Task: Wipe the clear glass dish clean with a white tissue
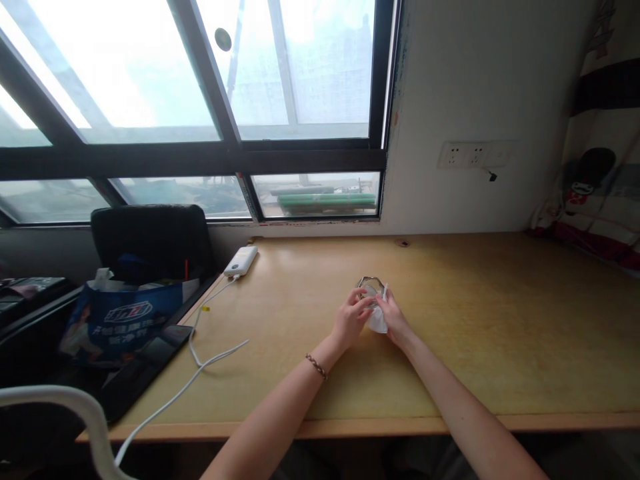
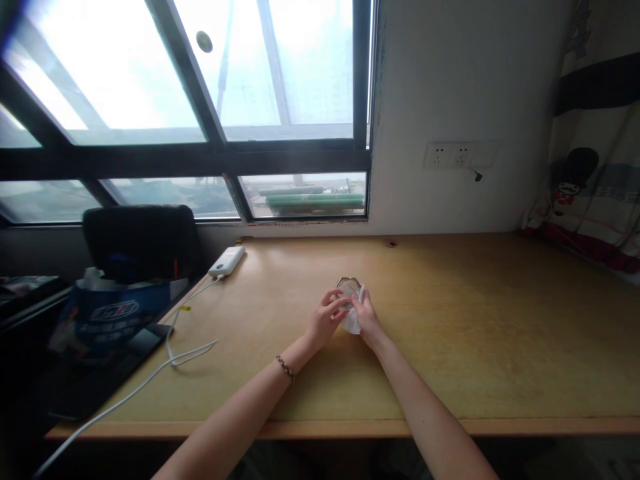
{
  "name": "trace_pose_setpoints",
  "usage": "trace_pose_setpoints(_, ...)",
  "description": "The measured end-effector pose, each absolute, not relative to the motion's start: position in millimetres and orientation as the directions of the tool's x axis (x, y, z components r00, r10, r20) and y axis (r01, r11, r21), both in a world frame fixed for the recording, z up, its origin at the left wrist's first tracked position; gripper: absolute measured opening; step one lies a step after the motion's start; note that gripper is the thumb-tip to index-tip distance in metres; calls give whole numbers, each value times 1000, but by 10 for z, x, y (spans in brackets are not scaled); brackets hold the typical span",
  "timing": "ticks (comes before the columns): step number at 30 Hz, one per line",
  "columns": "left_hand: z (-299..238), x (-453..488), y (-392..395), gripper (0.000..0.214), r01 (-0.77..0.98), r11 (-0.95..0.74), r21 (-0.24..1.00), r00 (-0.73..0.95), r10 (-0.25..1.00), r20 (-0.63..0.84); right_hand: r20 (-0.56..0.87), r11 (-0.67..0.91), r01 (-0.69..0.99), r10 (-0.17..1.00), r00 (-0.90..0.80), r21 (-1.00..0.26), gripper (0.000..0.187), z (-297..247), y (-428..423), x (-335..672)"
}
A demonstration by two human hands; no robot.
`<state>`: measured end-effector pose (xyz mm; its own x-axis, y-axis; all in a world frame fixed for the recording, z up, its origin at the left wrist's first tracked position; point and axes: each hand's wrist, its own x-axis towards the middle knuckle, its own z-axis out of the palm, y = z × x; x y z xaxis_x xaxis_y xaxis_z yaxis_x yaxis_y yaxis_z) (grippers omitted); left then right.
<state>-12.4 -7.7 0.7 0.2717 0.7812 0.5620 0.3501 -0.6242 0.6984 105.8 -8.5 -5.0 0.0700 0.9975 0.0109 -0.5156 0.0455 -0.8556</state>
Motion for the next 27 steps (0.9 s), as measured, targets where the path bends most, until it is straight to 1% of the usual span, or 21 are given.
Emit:
trace_pose_setpoints(3, -14, -111, -60, 62, 254, -510, 822, 18, 852, 523, 59, 91, -462, 995, 83, -882, 50, -52, -54, 1073)
trace_pose_setpoints(4, -41, -94, -50, 67, 201, -463, 863, -38, 877, 479, 67, 104, -433, 993, 99, -895, 51, -57, -45, 1087)
trace_pose_setpoints(5, -73, -77, -37, 67, 140, -412, 900, -57, 904, 423, 76, 116, -398, 990, 115, -910, 51, -64, -36, 1103)
trace_pose_setpoints(6, -106, -63, -22, 64, 74, -356, 931, -37, 932, 360, 88, 129, -359, 988, 128, -924, 51, -73, -28, 1122)
trace_pose_setpoints(8, -161, -54, 13, 59, -56, -234, 971, 66, 969, 238, 120, 160, -286, 981, 152, -945, 52, -87, -12, 1158)
trace_pose_setpoints(10, -186, -72, 48, 60, -169, -131, 977, 147, 977, 156, 149, 186, -237, 975, 164, -954, 51, -90, -3, 1187)
trace_pose_setpoints(12, -182, -104, 77, 61, -254, -67, 965, 194, 974, 119, 165, 198, -207, 972, 166, -958, 50, -77, -6, 1205)
trace_pose_setpoints(16, -139, -158, 105, 60, -374, 5, 927, 261, 960, 100, 179, 202, -152, 972, 154, -967, 51, -17, -56, 1204)
trace_pose_setpoints(18, -126, -174, 111, 56, -451, 49, 891, 273, 958, 85, 164, 191, -193, 975, 148, -963, 49, 14, -87, 1191)
trace_pose_setpoints(19, -124, -181, 116, 55, -489, 72, 869, 271, 960, 73, 143, 176, -244, 979, 145, -954, 48, 26, -99, 1186)
trace_pose_setpoints(22, -137, -207, 143, 51, -575, 142, 806, 281, 959, 31, 50, 107, -464, 990, 132, -879, 48, 41, -103, 1198)
trace_pose_setpoints(24, -153, -222, 163, 48, -610, 179, 772, 302, 953, 17, 3, 86, -573, 989, 145, -815, 50, 37, -78, 1234)
trace_pose_setpoints(25, -162, -227, 171, 47, -625, 190, 757, 309, 951, 16, -6, 89, -601, 988, 153, -795, 50, 34, -61, 1256)
trace_pose_setpoints(27, -177, -231, 179, 47, -646, 201, 737, 319, 948, 21, -1, 104, -605, 985, 171, -790, 48, 28, -31, 1294)
